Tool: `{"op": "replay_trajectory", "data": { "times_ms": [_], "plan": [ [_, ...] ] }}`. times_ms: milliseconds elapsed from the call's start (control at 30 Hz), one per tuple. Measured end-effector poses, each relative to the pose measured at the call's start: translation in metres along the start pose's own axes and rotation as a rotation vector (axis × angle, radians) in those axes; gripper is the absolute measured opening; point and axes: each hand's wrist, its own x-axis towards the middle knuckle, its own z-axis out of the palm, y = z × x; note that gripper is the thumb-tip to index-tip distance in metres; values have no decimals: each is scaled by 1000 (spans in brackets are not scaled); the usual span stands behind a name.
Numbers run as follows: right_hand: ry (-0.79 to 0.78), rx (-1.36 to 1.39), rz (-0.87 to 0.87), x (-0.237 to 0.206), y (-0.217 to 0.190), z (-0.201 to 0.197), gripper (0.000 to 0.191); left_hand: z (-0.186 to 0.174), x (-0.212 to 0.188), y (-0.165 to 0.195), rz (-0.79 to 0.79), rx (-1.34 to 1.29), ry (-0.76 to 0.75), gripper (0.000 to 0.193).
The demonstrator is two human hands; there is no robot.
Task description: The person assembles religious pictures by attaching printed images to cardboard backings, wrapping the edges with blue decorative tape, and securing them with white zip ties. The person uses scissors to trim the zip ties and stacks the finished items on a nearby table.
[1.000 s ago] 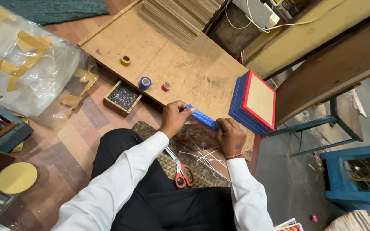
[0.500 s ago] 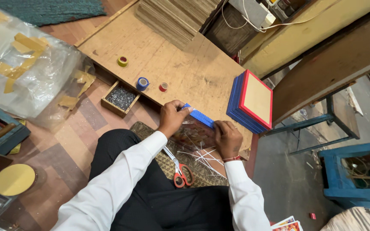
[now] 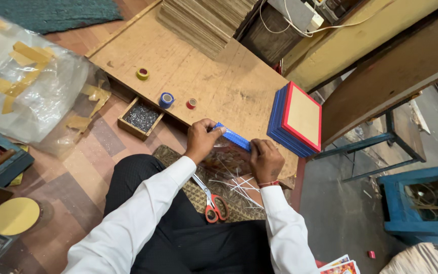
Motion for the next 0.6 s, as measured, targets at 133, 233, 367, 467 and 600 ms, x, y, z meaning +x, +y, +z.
{"op": "replay_trajectory", "data": {
  "times_ms": [133, 233, 367, 467, 600],
  "plan": [
    [55, 94, 193, 0, 1, 2, 5, -2, -3, 2, 5, 2, -8, 23],
    [74, 171, 185, -2, -2, 1, 5, -4, -5, 3, 26, 10, 16, 23],
    [-1, 179, 126, -10, -16, -3, 6, -5, -5, 4, 26, -21, 15, 23],
    [-39, 176, 161, -9, -22, -4, 6, -5, -5, 3, -1, 5, 6, 24],
    [-45, 151, 120, -3, -25, -4, 6, -7, -5, 1, 36, 6, 15, 25]
  ]
}}
